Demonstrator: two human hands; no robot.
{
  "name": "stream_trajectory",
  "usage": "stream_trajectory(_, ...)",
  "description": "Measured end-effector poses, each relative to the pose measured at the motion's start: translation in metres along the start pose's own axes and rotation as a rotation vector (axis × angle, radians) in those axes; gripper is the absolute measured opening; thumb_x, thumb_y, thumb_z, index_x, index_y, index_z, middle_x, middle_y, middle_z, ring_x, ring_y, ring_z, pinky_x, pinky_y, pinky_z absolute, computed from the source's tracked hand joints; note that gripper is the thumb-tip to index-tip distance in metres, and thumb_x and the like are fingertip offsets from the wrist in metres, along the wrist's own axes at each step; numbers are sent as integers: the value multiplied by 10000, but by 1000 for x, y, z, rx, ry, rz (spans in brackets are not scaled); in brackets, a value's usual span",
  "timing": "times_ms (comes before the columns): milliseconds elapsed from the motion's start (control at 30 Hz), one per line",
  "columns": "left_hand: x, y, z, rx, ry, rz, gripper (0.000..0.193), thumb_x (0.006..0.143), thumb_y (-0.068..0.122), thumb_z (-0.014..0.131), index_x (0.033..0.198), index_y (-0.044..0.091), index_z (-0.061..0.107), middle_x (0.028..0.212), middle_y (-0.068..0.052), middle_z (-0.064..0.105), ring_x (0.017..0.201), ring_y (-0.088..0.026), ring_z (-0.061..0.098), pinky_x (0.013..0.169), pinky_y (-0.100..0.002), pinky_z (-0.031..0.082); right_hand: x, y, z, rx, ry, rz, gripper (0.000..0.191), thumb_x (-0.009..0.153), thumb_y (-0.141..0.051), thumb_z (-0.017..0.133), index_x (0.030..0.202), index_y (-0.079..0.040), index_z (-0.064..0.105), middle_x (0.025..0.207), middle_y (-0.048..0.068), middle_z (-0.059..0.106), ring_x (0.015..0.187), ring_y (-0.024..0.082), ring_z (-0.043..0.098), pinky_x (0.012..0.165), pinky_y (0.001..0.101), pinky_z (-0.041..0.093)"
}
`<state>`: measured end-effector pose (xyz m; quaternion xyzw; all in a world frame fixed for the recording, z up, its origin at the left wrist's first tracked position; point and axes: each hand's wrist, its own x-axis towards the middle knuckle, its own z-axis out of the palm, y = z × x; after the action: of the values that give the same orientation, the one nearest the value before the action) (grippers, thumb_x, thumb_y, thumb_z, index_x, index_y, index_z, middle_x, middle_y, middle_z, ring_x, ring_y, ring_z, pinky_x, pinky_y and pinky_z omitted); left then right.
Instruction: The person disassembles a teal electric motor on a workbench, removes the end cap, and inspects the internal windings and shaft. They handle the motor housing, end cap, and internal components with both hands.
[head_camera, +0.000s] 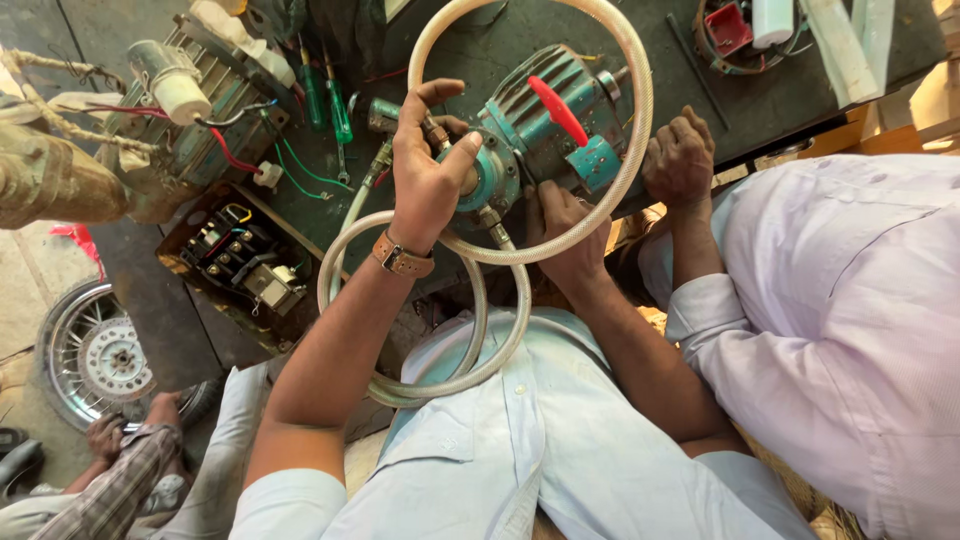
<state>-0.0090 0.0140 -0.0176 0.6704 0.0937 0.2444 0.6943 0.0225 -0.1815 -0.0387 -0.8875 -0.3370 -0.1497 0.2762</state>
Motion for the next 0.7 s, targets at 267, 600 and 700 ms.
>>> stream_trajectory(267,1,0,2,15,14,-18,462,890,-1,682,1339,42,583,1227,-29,560,938,-84,535,829,-259,465,5,1,-7,-44,-70,35,279,1015,-199,689,799,-54,589,627,142,618,501,324,619,477,441,441)
stream_trajectory(600,-2,3,5,20,37,-60,456,874,11,666,1324,34,596,1025,-25,572,833,-77,470,773,-259,447,-1,4,5,17,30,12,262,1034,-168,686,841,-50,553,637,141,608,527,345,604,501,445,442)
stream_trajectory(700,-2,1,3,39,38,-81,460,887,21,670,1341,38,603,939,-24,520,820,-77,470,755,-256,435,-5,5,12,35,32,19,262,1038,-142,665,826,-54,540,638,141,607,529,347,606,511,451,443)
